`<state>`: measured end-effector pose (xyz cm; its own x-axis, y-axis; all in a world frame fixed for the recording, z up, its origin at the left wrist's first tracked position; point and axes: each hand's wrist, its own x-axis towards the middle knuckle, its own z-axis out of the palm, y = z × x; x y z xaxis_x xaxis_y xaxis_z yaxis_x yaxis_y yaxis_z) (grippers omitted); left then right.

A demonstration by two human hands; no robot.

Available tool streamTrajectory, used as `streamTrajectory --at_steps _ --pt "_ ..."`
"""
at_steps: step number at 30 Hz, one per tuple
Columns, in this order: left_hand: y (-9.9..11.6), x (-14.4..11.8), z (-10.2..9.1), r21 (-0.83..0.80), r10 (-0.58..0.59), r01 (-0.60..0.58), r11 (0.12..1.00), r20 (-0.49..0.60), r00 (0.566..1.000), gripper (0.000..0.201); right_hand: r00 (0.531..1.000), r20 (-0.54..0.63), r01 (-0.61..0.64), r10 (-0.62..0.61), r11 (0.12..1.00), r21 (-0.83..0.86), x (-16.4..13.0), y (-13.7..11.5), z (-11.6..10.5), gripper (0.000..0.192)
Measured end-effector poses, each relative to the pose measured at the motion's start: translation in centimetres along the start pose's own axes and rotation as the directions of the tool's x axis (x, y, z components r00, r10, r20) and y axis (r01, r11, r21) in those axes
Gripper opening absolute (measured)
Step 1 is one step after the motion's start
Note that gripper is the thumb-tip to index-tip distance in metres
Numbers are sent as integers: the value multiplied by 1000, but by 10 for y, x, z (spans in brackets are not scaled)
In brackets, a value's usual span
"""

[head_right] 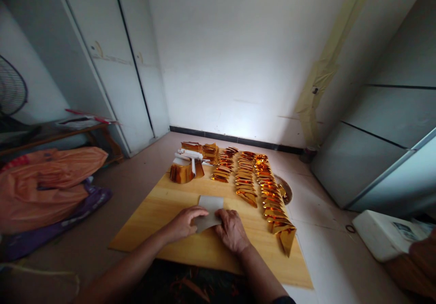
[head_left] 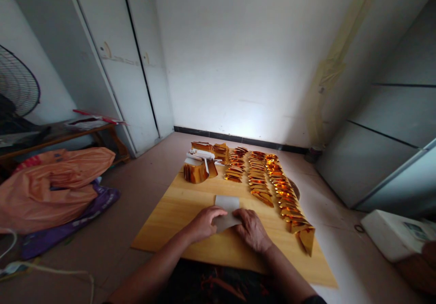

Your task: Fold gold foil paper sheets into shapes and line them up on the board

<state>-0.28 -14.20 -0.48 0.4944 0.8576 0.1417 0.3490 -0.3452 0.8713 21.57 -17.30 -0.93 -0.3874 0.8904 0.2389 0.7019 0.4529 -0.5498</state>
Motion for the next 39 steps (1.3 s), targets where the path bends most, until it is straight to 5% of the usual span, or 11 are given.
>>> streamTrajectory --at_steps 5,11,15,19,26,31,39 --pt "-2 8 0 16 -158 157 987 44 986 49 977 -33 -208 211 976 69 11 1 3 21" --pt "-7 3 -15 10 -136 136 991 126 983 75 941 -106 -298 323 934 197 23 3 9 25" --pt "-15 7 -3 32 -187 188 982 -38 982 47 953 -121 -231 277 925 301 17 11 13 23" --pt "-11 20 13 143 -271 313 939 -256 928 27 946 -137 -243 293 923 299 16 12 15 23" --pt "3 35 20 335 -346 483 809 -394 852 33 855 -220 -499 469 860 -107 45 0 19 25" --pt "2 40 23 466 -298 493 734 -432 851 46 888 -202 -460 414 803 -378 56 -3 29 26" --pt "3 42 27 584 -276 491 646 -420 864 42 888 -182 -456 422 766 -453 59 -3 32 25"
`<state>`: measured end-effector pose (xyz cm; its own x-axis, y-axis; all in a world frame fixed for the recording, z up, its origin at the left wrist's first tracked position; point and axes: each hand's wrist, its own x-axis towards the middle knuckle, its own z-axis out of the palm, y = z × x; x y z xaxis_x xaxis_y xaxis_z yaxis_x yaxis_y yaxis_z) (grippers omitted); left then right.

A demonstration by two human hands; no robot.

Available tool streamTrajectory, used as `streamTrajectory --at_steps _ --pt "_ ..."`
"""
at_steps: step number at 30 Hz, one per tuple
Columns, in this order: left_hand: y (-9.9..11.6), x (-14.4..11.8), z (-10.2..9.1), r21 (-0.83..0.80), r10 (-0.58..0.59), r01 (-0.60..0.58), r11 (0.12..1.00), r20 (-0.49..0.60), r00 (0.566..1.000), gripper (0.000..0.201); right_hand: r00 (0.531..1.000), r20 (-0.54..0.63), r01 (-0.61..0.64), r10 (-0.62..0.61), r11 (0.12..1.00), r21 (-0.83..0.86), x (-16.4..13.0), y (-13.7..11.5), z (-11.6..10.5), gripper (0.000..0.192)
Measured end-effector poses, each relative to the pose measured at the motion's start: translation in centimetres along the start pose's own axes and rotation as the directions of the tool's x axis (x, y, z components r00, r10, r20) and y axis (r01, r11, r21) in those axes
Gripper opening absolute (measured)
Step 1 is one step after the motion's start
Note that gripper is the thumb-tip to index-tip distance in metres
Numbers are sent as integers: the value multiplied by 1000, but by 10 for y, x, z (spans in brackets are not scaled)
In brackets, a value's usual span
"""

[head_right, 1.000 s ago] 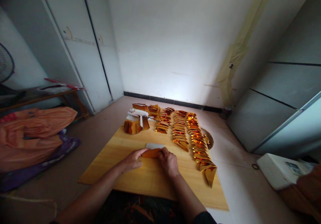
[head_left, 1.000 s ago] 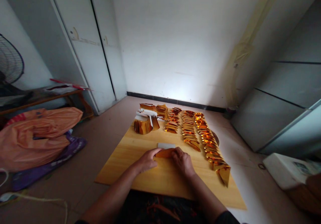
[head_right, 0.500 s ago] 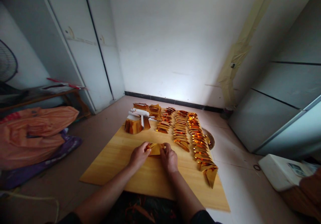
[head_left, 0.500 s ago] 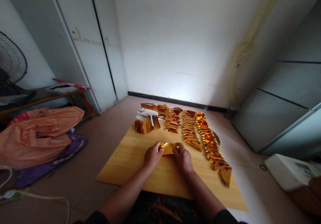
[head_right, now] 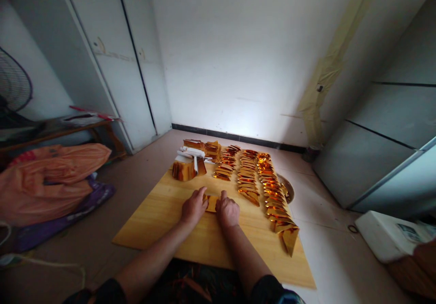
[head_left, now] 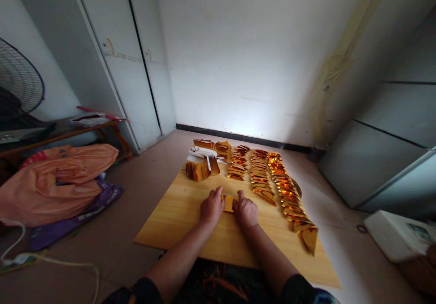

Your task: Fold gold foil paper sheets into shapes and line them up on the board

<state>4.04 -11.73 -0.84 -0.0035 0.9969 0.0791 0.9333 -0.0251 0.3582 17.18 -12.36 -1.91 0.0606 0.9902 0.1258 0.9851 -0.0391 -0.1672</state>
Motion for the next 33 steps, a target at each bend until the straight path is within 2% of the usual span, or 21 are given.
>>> streamTrajectory --at_steps 13,23,29,33 --pt "2 6 5 47 -12 11 999 23 1000 42 999 45 0 1 1000 -8 2 -2 -4 16" --pt "3 9 -5 53 -28 25 998 52 998 40 1000 27 2 -2 1000 4 3 -4 -2 20" --pt "-6 12 -8 -101 -23 23 995 4 1000 44 999 32 15 -15 1000 -2 3 -5 -4 21" --pt "-15 10 -13 -188 -23 27 982 27 999 50 999 55 4 -4 1000 -1 3 -6 -6 20"
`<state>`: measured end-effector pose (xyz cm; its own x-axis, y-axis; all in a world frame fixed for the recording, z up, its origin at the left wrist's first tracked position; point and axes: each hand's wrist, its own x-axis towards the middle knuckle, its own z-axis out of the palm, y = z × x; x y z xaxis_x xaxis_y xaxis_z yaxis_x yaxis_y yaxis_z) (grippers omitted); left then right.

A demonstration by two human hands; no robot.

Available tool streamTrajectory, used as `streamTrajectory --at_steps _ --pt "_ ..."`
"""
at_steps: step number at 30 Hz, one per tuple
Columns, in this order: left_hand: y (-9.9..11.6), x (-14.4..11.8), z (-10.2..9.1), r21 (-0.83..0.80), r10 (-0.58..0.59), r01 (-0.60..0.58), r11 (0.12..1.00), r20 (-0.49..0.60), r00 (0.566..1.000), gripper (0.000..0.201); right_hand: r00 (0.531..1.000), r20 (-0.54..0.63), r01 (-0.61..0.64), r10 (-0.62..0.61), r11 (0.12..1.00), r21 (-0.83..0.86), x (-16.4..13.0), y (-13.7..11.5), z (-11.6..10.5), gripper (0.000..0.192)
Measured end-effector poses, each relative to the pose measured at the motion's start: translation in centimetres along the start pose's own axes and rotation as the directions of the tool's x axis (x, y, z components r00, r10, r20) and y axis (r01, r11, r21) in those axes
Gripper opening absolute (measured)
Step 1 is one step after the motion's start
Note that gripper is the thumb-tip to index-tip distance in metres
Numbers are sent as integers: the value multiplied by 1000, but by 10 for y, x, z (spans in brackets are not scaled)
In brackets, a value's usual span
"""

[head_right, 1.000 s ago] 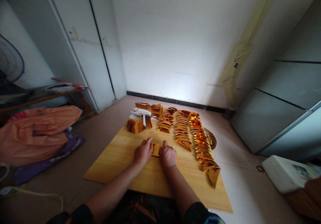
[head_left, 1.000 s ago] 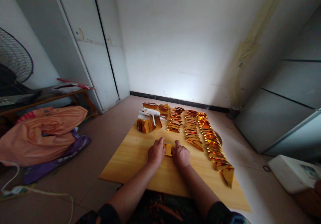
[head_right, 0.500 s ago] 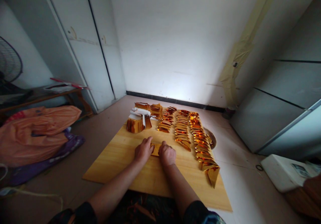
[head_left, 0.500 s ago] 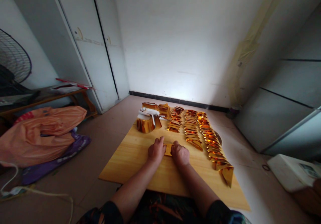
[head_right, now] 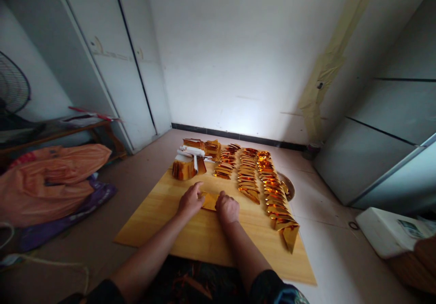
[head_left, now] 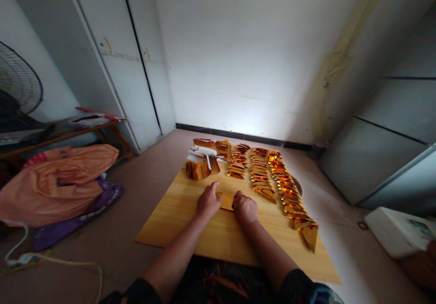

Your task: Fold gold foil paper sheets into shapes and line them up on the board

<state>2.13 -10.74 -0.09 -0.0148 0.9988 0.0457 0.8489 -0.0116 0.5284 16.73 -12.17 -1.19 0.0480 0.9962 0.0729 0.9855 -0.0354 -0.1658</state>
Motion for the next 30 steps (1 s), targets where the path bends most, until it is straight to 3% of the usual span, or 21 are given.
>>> streamTrajectory --at_steps 5,20,30 --pt "-5 -3 3 -16 62 -62 998 11 998 45 1000 4 -1 1 1000 5 0 0 -1 20" --pt "-2 -6 9 56 50 -49 997 -17 999 24 1000 -2 20 -20 1000 -2 1 2 2 19" --pt "6 -11 5 244 147 -175 954 130 981 24 997 -58 44 -52 991 -125 -4 1 1 17"
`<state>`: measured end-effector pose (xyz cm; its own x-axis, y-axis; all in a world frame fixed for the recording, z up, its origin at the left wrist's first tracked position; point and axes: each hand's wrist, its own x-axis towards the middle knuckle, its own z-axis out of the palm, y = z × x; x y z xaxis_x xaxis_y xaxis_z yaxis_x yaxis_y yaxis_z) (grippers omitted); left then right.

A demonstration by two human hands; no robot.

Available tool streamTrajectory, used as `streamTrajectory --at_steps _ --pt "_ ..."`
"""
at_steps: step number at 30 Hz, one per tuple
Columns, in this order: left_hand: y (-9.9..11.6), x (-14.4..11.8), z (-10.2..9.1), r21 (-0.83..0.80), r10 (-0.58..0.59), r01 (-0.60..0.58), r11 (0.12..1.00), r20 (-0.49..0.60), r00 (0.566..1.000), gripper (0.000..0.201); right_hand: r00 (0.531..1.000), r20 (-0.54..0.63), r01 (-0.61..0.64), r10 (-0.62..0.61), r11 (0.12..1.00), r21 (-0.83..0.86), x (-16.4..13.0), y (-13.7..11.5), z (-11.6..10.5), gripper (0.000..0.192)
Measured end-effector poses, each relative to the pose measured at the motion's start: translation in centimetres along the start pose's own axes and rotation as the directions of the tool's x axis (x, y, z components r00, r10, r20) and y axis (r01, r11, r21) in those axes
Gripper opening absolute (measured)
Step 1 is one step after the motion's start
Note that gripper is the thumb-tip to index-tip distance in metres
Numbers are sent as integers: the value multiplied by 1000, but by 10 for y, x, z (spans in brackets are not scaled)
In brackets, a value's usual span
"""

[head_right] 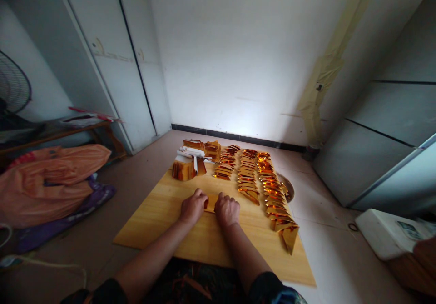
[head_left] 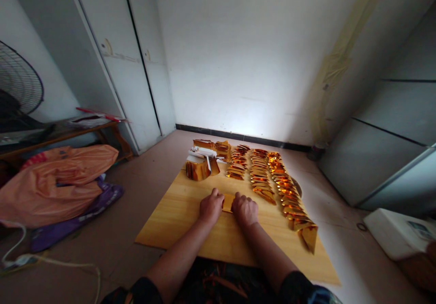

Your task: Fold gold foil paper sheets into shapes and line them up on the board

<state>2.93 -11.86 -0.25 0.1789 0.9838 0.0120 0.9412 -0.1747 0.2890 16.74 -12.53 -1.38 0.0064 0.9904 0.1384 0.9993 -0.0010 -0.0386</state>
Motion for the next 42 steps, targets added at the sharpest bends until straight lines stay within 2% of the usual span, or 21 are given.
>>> streamTrajectory --at_steps 4,10,14,16,23,32,38,42 --pt "-1 -5 0 55 90 -87 995 -51 995 22 999 -32 8 -7 999 42 -3 10 2 19" --pt "-9 -16 -2 18 149 -148 989 -132 980 20 1000 7 -23 22 984 177 -6 23 -6 12" --pt "-11 -19 -3 1 150 -152 988 -133 980 22 997 49 -77 64 937 340 -7 15 -12 20" --pt "-11 -19 -4 -1 147 -148 989 -125 981 23 993 91 -108 79 917 383 -9 6 -14 17" --pt "-13 -19 -8 0 133 -133 991 -75 988 27 980 165 -158 114 944 289 -15 -11 -23 18" --pt "-21 -18 -4 -11 125 -127 992 -84 989 34 969 223 -175 105 930 322 -14 -1 -25 13" --pt "-26 -17 -4 2 126 -126 992 -31 992 38 984 163 -123 68 926 358 -19 21 -19 5" --pt "-26 -17 -2 0 138 -138 990 -42 990 42 994 43 -105 97 968 228 -30 38 -19 20"
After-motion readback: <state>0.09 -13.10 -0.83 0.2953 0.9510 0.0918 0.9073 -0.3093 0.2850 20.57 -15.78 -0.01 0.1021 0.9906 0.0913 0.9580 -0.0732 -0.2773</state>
